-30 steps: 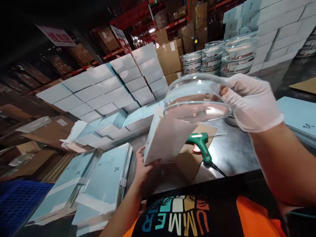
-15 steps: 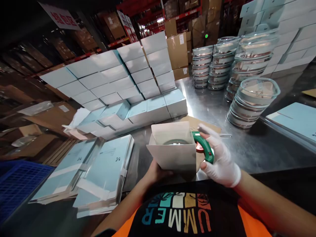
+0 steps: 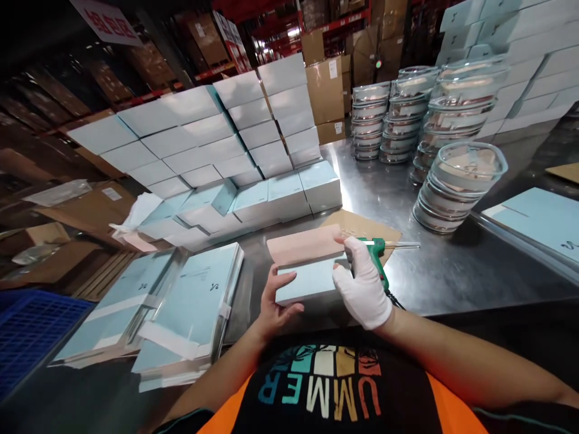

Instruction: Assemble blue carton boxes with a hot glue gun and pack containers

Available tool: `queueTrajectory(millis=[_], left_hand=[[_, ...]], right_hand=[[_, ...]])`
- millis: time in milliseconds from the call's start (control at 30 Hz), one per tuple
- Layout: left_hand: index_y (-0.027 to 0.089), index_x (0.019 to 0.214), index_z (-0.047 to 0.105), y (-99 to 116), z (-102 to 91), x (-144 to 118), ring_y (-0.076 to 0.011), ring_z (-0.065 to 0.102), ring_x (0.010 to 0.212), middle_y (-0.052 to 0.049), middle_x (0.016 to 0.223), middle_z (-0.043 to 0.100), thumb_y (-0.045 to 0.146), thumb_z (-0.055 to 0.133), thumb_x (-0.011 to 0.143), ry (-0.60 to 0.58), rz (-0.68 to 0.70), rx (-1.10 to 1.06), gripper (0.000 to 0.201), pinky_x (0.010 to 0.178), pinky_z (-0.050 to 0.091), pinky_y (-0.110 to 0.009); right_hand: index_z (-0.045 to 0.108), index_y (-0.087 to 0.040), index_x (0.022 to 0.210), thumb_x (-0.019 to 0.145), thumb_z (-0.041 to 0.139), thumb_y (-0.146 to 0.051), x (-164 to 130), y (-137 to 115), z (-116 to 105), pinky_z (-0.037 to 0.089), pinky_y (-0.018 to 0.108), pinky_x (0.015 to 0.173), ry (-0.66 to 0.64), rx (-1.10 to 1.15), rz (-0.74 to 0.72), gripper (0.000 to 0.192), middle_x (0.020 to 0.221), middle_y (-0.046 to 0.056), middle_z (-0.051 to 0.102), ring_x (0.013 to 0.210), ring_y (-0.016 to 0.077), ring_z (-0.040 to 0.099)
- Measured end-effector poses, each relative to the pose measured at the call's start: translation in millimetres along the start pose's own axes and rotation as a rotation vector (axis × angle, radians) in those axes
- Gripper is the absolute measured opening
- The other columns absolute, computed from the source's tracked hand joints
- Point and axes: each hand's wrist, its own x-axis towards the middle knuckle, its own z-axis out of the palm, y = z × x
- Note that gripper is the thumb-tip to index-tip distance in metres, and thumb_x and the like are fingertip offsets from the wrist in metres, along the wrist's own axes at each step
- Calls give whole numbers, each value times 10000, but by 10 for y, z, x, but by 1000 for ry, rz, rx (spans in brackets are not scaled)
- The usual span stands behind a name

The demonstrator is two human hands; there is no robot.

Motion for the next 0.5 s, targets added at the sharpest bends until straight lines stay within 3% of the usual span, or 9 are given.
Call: queueTrajectory(millis=[67,133,167,233,333,400,500], left_hand=[[295,1288,747,-4,-74,-2,-274,686,1095,-95,1181,684,569,923,820,-62,11,23,571,937,573,-398],[273,1254,772,25,-137,19,-279,689,1079,-93,1124,697,581,933,801,-6,-22,48,571,917,578,-392],[261,1225,785,45,-160,36,-286,693,1083,-96,1110,704,607,931,791,39,-59,68,573,918,579,-396],[240,1171,805,84,-187,78,-291,705,1069,-96,1078,716,661,908,788,147,-149,101,579,915,581,-399],[228,1132,814,116,-195,149,-272,720,1000,-79,1015,724,702,870,807,262,-223,95,578,879,578,-376],[228,1125,815,124,-187,187,-261,720,972,-69,993,722,710,857,816,274,-216,78,574,861,569,-360],[223,1130,809,135,-167,215,-258,712,969,-68,1003,706,714,850,823,265,-233,76,580,860,554,-349]], right_hand=[[619,-280,1407,1029,550,-349,103,61,-127,574,430,1076,-65,-49,-128,390,1381,101,712,1248,269,705],[682,-244,1316,1032,543,-445,252,161,-302,569,479,1053,-152,-274,-202,375,1300,149,732,1222,329,703],[711,-219,1254,1018,554,-490,327,226,-385,566,509,1034,-216,-444,-162,393,1247,178,741,1197,366,705],[726,-165,1222,972,607,-547,440,370,-508,573,536,951,-411,-781,106,471,1151,226,760,1103,423,733],[571,-74,1483,914,697,-489,484,574,-568,570,493,848,-655,-979,523,715,1133,265,784,997,439,778],[461,-56,1569,868,726,-391,465,668,-571,566,448,830,-632,-901,595,820,1141,258,795,1000,420,789],[570,-111,1455,801,695,-272,425,712,-590,586,398,830,-470,-659,628,685,1128,192,812,1022,367,788]])
